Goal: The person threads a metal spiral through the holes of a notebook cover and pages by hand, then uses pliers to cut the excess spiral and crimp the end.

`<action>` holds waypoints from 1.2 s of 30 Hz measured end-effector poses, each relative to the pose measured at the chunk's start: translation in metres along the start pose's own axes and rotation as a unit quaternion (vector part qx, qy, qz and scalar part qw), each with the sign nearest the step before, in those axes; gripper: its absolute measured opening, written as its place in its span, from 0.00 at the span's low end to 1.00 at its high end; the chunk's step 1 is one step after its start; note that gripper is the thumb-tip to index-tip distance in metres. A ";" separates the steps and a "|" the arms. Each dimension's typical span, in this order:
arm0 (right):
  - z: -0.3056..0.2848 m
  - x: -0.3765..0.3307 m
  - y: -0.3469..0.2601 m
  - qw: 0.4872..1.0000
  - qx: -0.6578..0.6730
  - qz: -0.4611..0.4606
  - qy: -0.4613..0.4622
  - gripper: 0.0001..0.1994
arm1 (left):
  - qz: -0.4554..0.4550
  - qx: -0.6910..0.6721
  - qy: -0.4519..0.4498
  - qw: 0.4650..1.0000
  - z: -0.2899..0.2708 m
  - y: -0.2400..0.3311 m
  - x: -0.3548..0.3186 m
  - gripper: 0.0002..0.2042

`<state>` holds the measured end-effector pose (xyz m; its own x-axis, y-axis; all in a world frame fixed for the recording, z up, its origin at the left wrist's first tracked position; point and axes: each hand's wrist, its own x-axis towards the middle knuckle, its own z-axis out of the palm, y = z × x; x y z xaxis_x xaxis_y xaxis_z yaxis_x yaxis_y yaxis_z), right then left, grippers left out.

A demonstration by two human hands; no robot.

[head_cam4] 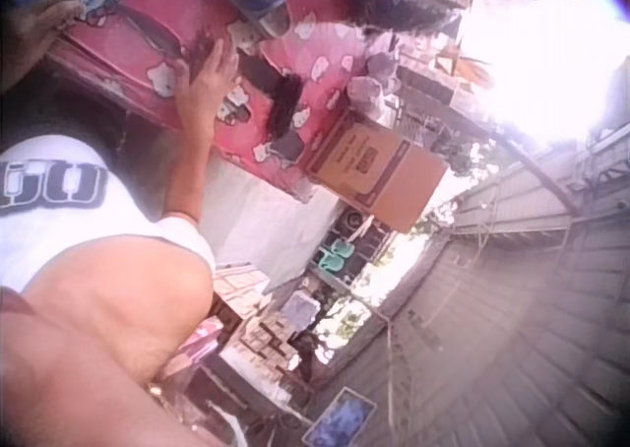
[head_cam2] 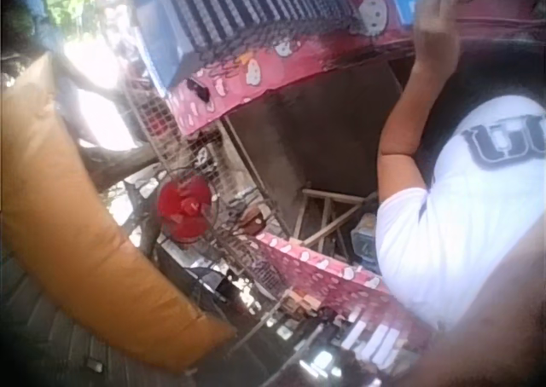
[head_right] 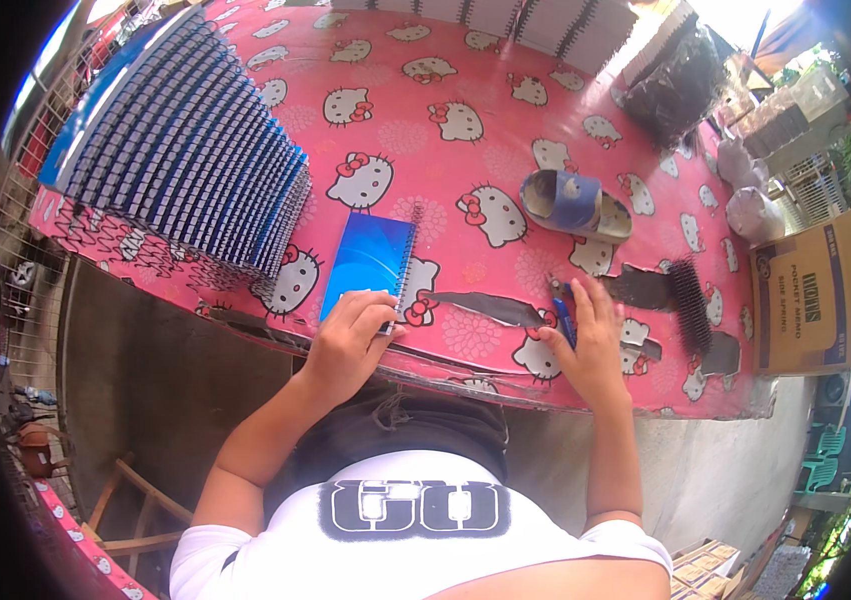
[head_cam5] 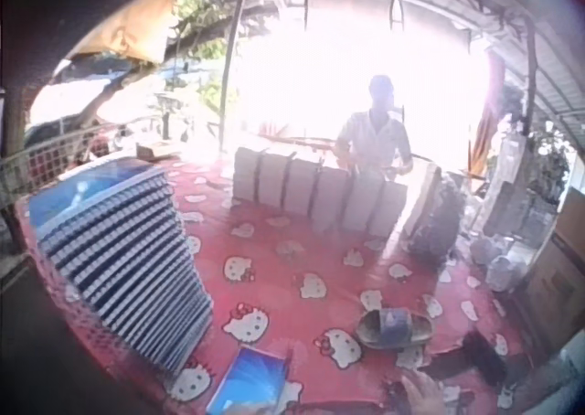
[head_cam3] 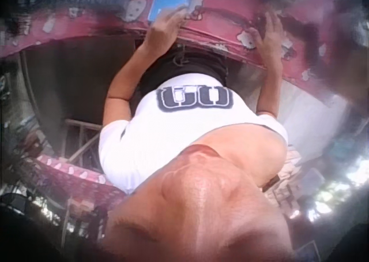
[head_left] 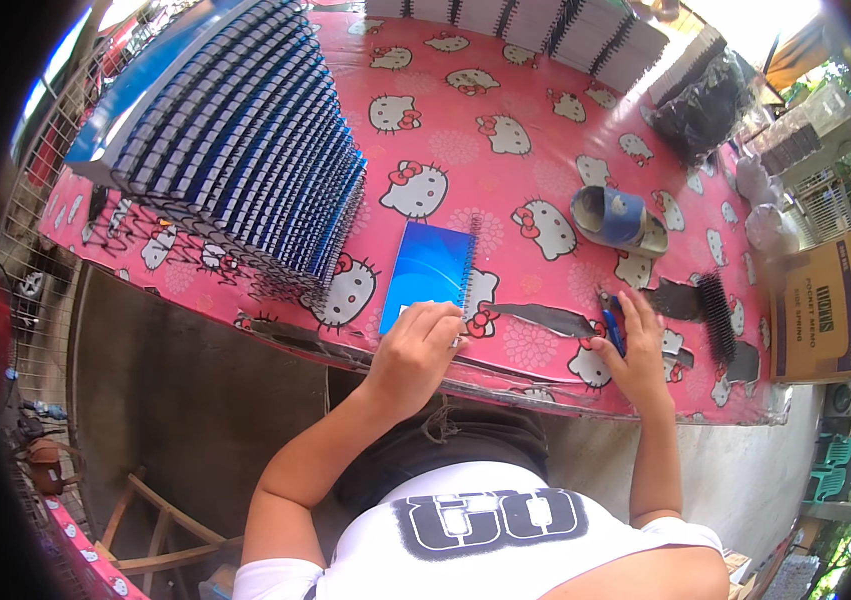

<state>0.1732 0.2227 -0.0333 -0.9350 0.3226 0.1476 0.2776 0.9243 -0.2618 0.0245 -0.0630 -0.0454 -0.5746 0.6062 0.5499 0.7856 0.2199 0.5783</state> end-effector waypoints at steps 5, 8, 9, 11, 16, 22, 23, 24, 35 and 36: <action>-0.005 -0.001 -0.010 0.998 0.045 0.034 0.035 0.22 | -0.007 -0.013 0.060 0.998 -0.007 -0.007 0.001 0.11; -0.020 0.001 -0.044 0.980 0.198 -0.016 0.027 0.17 | -0.064 -0.084 0.132 0.986 -0.005 -0.009 0.001 0.09; -0.022 -0.003 -0.060 0.972 0.230 -0.048 0.022 0.18 | -0.066 -0.090 0.152 0.982 -0.005 -0.006 0.004 0.09; -0.025 -0.004 -0.087 0.958 0.265 -0.109 0.009 0.19 | -0.080 -0.094 0.159 0.980 -0.005 -0.006 0.004 0.10; -0.017 0.009 -0.122 0.942 0.262 -0.207 0.004 0.22 | -0.093 -0.120 0.228 0.962 0.009 0.000 0.012 0.10; -0.023 0.011 -0.128 0.945 0.256 -0.202 0.012 0.22 | -0.076 -0.109 0.195 0.972 0.009 0.000 0.005 0.11; -0.024 0.009 -0.126 0.945 0.258 -0.199 0.010 0.22 | -0.070 -0.114 0.194 0.972 0.009 0.001 0.005 0.10; -0.024 0.008 -0.125 0.946 0.259 -0.196 0.010 0.21 | -0.064 -0.120 0.194 0.972 0.009 0.003 0.006 0.10; -0.019 0.003 -0.112 0.946 0.277 -0.163 0.033 0.20 | -0.122 -0.228 0.186 0.948 0.010 0.000 -0.007 0.11; -0.020 0.003 -0.114 0.945 0.278 -0.171 0.030 0.20 | -0.132 -0.245 0.198 0.940 0.011 0.003 -0.004 0.11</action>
<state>0.1426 0.1223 0.0160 -0.9303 0.0510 0.3631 -0.2123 0.7325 -0.6468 0.0317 -0.0564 -0.0528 -0.8514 0.2261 0.4732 0.4590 -0.1153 0.8809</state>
